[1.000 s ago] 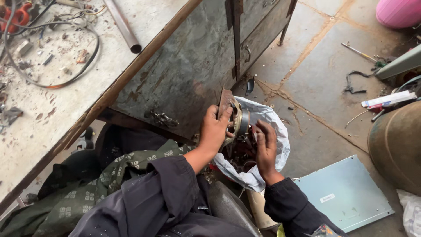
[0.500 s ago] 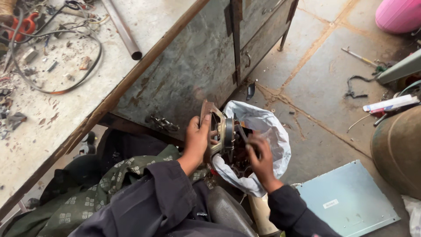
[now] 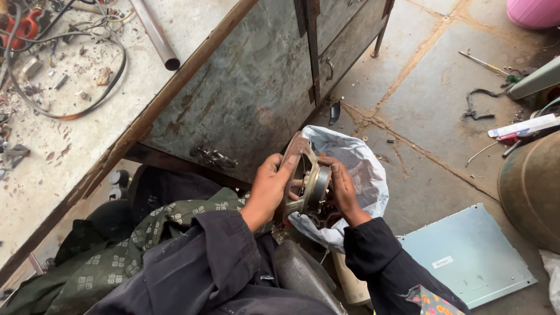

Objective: The person disassembles a circular electric heating element on a cluttered workbench. They remove small components and wires, using scissors to cut wires and a hammer to separate parts. The person repeatedly places the heating element into a white bag and removes it while sorting debris.

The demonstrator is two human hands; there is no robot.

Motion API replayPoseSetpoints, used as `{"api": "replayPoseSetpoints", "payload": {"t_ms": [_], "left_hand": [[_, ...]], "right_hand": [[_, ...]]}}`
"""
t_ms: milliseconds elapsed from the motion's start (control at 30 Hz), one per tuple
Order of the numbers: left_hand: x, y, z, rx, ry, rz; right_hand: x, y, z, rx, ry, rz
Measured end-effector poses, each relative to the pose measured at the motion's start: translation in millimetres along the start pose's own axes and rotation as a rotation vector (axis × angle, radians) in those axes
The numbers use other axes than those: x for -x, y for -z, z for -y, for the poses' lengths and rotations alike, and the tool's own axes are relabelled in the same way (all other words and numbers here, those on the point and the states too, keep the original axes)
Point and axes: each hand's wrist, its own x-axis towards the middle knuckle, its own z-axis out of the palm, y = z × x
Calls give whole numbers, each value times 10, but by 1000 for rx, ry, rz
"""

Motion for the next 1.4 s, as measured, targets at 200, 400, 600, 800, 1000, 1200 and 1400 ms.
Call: {"api": "replayPoseSetpoints", "payload": {"t_ms": [200,400,600,800,1000,1200,1400], "left_hand": [[-34,-38,-78,-19,-98,-17],[-116,-4,-88,60,-117,-115],[-121,44,-27,133,-24,-208],[-122,76,10,194,8,-275],[-122,135,-24,189,19,-307],[-111,69,58,163,43,-246],[-90,1,142,166,-5,-262]], "right_hand": [[285,-125,-153,30,-165,-72],[224,-17,-165,606,-585,-52],[143,-180,131,-236,-217,-17],[418,-422,-48,312,90,-235],[504,-228,-256,193,-352,-160],[217,-276,-57,146,-6,-91],[502,-377,-153,181,-71,-104]]}}
